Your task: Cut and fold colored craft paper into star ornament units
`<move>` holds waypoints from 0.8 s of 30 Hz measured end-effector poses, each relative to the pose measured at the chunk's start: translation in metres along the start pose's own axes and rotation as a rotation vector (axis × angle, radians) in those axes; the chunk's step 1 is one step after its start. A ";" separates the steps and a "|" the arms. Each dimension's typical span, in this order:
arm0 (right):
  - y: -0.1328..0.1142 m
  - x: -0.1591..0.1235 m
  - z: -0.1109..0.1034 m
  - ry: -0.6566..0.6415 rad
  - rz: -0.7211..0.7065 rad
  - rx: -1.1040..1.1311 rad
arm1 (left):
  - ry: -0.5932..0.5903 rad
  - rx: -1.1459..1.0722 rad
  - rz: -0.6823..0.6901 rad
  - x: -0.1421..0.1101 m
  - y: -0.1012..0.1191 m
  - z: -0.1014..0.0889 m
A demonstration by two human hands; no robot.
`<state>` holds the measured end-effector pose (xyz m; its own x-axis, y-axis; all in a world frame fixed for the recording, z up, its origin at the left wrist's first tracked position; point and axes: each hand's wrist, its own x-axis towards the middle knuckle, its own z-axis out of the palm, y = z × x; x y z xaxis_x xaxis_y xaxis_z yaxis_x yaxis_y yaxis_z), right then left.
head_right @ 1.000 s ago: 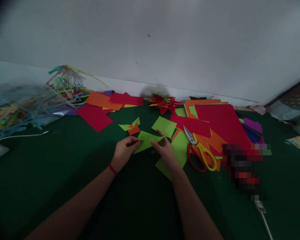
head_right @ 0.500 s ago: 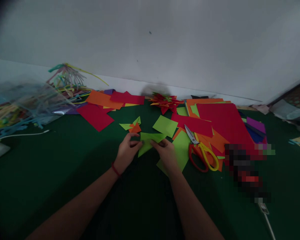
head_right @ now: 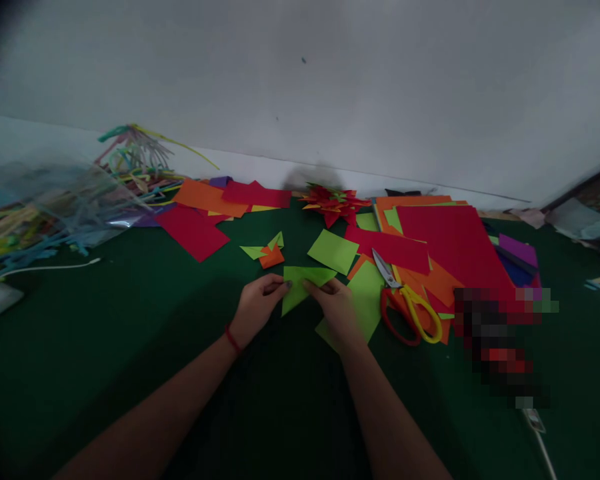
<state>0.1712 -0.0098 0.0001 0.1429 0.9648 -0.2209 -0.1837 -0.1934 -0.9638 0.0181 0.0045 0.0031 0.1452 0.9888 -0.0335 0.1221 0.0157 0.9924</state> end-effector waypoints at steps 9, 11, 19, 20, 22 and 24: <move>-0.009 -0.003 -0.001 -0.030 0.025 -0.028 | 0.010 0.000 -0.049 0.000 0.004 -0.005; -0.011 -0.004 0.000 -0.037 0.040 -0.028 | 0.061 -0.013 -0.050 0.001 0.004 -0.007; -0.011 -0.006 0.003 -0.089 0.082 -0.012 | 0.080 -0.099 -0.045 0.004 0.006 -0.009; -0.011 -0.006 0.002 -0.092 0.088 -0.008 | 0.083 -0.095 -0.040 0.004 0.006 -0.009; -0.011 -0.006 0.002 -0.099 0.096 0.001 | 0.078 -0.099 -0.038 0.004 0.007 -0.010; -0.009 -0.005 0.001 -0.105 0.091 0.017 | 0.076 -0.109 -0.048 0.004 0.006 -0.010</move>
<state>0.1710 -0.0130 0.0103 0.0225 0.9568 -0.2900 -0.2074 -0.2793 -0.9376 0.0098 0.0099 0.0100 0.0665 0.9949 -0.0764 0.0196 0.0752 0.9970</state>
